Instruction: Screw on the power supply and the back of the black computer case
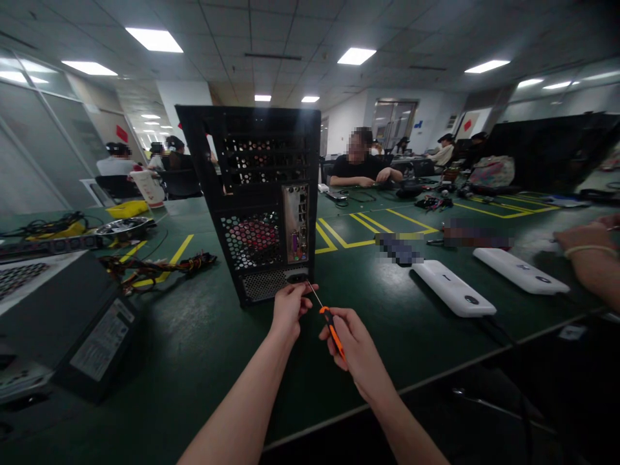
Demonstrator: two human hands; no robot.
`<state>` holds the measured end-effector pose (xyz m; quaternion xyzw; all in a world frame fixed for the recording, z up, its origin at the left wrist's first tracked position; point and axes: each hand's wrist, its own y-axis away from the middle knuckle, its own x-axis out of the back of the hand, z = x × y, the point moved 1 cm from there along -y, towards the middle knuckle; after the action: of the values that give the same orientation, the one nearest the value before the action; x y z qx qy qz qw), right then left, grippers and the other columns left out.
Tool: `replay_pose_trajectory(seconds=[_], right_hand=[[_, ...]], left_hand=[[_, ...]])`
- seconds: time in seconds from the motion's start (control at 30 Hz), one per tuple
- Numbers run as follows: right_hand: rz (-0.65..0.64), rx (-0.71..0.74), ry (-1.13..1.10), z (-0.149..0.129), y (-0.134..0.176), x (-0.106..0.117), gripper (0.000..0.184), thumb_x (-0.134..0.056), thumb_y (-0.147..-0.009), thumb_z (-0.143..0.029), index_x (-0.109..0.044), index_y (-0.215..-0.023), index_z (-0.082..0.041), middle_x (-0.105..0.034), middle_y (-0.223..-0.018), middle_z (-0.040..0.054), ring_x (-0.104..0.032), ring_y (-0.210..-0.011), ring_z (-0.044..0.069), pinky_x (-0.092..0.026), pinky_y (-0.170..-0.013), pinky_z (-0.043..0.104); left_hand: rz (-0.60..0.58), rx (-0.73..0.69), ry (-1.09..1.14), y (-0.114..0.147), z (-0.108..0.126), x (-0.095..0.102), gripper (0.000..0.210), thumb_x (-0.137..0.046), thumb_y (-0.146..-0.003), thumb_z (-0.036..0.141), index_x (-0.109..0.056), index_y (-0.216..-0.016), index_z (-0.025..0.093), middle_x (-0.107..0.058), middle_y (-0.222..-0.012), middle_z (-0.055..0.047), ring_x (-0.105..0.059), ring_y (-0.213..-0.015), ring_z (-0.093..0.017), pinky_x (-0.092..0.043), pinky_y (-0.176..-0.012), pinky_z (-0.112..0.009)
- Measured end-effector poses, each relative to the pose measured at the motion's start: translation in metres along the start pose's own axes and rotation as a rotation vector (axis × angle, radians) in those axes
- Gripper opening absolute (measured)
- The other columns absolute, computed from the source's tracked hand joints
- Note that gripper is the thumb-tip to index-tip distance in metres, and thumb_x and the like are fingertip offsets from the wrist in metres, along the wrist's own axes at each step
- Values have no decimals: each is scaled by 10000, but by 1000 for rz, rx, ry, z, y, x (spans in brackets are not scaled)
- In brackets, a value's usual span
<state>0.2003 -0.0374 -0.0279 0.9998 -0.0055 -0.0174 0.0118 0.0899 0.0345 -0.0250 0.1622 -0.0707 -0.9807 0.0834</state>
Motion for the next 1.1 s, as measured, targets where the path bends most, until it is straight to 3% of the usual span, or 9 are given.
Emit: replay_pose_trajectory(seconds=[0.13,0.23,0.3,0.57,0.67,0.93,1.1], right_hand=[[-17,-220,-554,-5,-3,-2,169,-574,-727,-205,-484,-849,-129,-531,-644,-11,-371,-410,15,-203,-289,87],[-55,-401,-950,-8,-3,-4,32,-442,-801,-122,-471,-808,-110,-516,-650,12,-343,-385,0,-217,-258,68],[-83,-478,-1161,-11,-1,-7,120,-330,-853,-114,-450,-850,-109,-516,-684,35,-347,-380,3,-235,-245,62],[-191,-581,-1578,-18,4,-19,201,-230,-905,-177,-388,-1014,-116,-529,-812,54,-384,-395,5,-325,-265,66],[-159,-533,-1538,-15,6,-24,194,-238,-894,-164,-413,-967,-124,-523,-766,32,-370,-386,3,-313,-265,52],[-11,-225,-983,-1,10,-41,26,-501,-737,-154,-506,-722,-133,-507,-658,-3,-286,-366,1,-241,-268,82],[89,-128,-624,-3,6,-36,155,-568,-692,-265,-463,-724,-154,-545,-640,-7,-346,-390,20,-177,-297,115]], left_hand=[[-2,-3,18,0,-1,0,150,-526,-682,195,-558,-771,78,-649,-899,-157,-391,-358,-3,-197,-321,-143],[-5,0,37,0,-1,0,147,-526,-681,196,-556,-771,82,-653,-884,-152,-396,-358,-5,-203,-323,-145],[-6,-5,34,0,-1,0,145,-522,-686,197,-556,-768,83,-654,-882,-150,-399,-356,-5,-208,-323,-145],[-34,34,65,1,2,2,134,-509,-705,188,-548,-770,78,-645,-907,-166,-403,-357,-6,-221,-321,-141],[-39,70,115,2,4,3,124,-512,-707,182,-547,-761,77,-648,-892,-169,-383,-356,0,-216,-320,-135],[-17,14,96,-1,1,6,137,-535,-688,210,-555,-728,81,-660,-845,-158,-369,-347,-5,-200,-314,-146],[-26,-15,65,-6,-3,6,125,-515,-696,202,-535,-737,86,-662,-822,-155,-383,-334,-14,-199,-317,-151]])
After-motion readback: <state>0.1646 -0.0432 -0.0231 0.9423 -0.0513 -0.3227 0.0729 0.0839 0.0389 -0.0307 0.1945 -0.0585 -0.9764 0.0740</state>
